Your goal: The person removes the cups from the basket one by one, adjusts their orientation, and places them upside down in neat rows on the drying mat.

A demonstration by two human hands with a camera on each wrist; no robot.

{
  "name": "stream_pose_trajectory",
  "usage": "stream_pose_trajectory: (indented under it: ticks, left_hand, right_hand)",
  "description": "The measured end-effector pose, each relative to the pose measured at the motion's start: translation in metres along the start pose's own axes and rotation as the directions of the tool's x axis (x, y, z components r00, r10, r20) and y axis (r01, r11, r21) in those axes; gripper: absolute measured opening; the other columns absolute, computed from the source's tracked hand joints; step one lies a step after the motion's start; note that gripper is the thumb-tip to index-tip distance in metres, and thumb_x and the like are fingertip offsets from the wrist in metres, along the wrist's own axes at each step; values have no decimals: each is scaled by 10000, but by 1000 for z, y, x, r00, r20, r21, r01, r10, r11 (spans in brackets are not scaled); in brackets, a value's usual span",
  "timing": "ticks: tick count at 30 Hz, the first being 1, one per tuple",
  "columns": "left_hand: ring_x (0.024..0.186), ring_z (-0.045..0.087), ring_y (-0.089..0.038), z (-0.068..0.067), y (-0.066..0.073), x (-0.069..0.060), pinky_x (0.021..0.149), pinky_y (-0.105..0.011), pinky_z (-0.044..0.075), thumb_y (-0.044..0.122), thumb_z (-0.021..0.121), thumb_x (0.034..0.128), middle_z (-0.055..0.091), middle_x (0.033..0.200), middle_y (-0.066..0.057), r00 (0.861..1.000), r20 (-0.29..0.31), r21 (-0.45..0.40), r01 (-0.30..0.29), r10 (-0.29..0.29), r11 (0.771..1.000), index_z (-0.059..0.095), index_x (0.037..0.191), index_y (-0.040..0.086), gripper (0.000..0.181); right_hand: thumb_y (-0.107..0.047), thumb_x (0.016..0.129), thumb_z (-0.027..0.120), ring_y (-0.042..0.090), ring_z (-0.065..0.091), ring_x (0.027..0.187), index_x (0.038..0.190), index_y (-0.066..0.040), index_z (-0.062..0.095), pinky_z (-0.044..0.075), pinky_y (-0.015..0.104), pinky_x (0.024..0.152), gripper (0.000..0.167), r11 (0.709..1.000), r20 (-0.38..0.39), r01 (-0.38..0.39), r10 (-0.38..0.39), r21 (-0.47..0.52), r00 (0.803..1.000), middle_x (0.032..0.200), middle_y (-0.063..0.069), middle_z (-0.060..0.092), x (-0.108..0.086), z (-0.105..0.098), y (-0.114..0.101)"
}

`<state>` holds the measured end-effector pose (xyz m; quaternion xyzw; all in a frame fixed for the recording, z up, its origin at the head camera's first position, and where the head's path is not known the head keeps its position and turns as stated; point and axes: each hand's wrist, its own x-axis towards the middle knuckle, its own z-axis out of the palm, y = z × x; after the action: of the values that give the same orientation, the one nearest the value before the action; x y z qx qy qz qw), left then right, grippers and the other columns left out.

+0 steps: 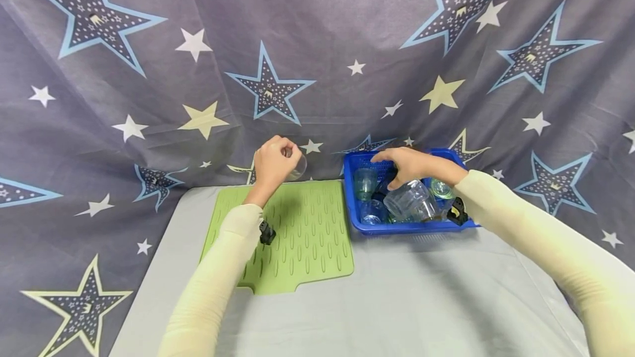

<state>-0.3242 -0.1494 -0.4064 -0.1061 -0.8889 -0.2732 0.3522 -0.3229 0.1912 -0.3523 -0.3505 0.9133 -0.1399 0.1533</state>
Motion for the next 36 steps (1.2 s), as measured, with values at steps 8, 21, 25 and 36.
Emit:
stream_pose_trajectory:
  ticks: [8,21,25,36]
  left_hand:
    - [669,608,-287,-5,-41,-11,607,-467,514,206,622,883,640,756,-62,994,81,125,69,-79,990,732,784,92,187]
    - [707,625,-357,-14,-117,-36,663,-544,540,189,527,888,635,806,-122,942,241,353,137,-232,925,686,754,60,245]
    - [753,642,-371,-17,-132,-42,697,-564,541,190,514,898,648,855,-155,909,302,384,160,-287,910,698,803,50,250]
    - [719,637,-391,-12,-163,-47,655,-569,530,175,531,875,632,788,-159,879,356,415,156,-317,896,507,565,121,316]
  right_hand:
    - [-83,764,876,457,493,1368,1473,-25,500,507,552,1038,805,984,84,-24,39,-174,996,1519,250,483,-3,12,1]
    - [-31,721,866,441,548,1304,1473,-69,512,584,420,780,832,971,143,-52,87,-233,986,1507,245,490,-9,27,11]
    - [-38,696,885,430,545,1311,1454,-72,535,585,490,880,836,966,141,-41,79,-256,987,1477,215,530,-12,31,14]
    - [-72,680,920,413,559,1296,1466,-65,525,594,457,857,880,956,179,-52,107,-288,978,1490,215,517,-13,37,19]
